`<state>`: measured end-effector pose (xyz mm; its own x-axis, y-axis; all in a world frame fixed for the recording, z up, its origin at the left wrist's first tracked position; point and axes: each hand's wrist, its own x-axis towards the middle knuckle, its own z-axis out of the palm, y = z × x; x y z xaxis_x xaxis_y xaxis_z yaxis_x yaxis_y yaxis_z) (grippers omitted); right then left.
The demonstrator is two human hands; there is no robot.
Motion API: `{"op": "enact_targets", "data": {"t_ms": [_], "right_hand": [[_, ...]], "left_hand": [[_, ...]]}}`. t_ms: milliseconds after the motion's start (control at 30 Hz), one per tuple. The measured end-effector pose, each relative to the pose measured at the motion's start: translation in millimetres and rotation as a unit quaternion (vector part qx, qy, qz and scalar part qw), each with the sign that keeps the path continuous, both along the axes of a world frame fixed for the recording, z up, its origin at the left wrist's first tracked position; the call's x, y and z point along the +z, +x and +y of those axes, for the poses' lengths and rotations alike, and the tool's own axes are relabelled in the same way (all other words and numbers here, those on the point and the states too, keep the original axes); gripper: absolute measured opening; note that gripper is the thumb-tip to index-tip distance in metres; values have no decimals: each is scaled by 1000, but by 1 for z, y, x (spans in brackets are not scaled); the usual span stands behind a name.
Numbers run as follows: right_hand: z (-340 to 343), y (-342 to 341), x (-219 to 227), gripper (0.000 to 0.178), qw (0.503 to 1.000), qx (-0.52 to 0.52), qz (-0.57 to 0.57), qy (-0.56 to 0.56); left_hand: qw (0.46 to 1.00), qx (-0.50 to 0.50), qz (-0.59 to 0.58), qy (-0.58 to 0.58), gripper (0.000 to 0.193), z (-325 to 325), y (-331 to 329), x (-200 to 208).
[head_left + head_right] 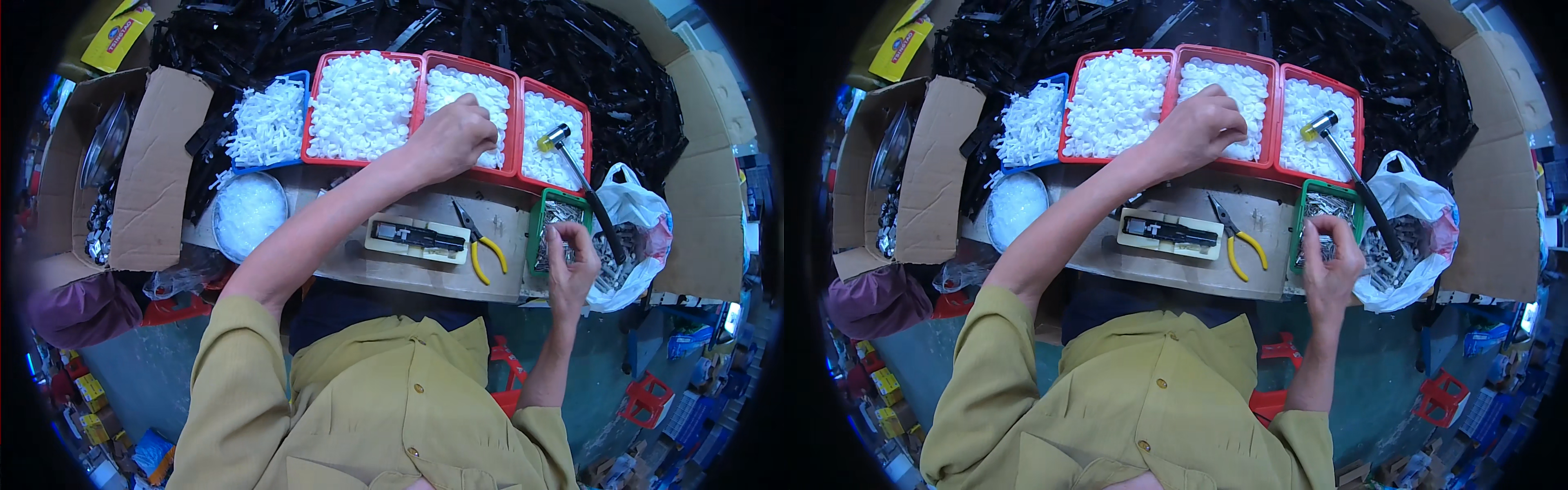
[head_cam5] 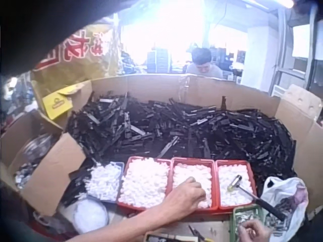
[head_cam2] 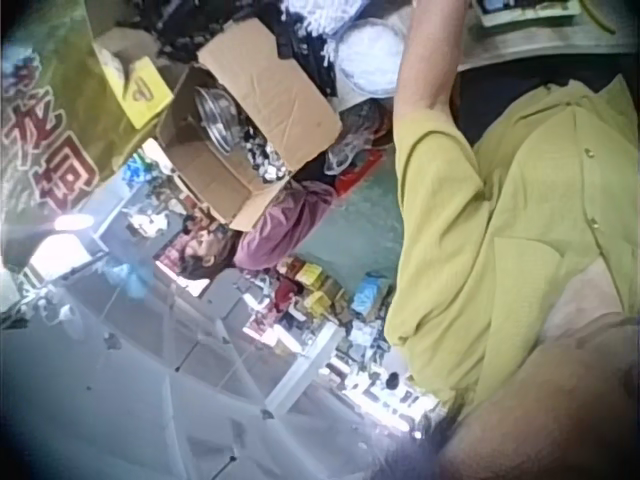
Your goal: The person assembles small metal lock bodies by inserting white plastic components and metal pins into a wooden jig. They use pliers to manipulate the pins and a hammer to secure the parts. The process is repeated for multiple units, with finished items placed on the table.
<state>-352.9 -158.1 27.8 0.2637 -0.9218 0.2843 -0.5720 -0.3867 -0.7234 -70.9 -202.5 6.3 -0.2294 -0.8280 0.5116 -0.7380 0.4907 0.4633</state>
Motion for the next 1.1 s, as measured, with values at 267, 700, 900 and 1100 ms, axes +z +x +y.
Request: {"op": "enact_targets", "data": {"t_ms": [267,700,900,1100], "right_hand": [[12,67,8,6,979,91,-183,8],[28,83,8,16,972,130,-18,-194],[30,87,-2,21,967,141,-44,-208],[26,81,-3,12,973,139,-182,25]], "left_hand": [[849,2,446,285,19,73,-24,16],[839,24,489,238,15,109,-30,17],[852,42,478,209,14,119,-28,20],[898,0,420,129,14,126,-25,15]]}}
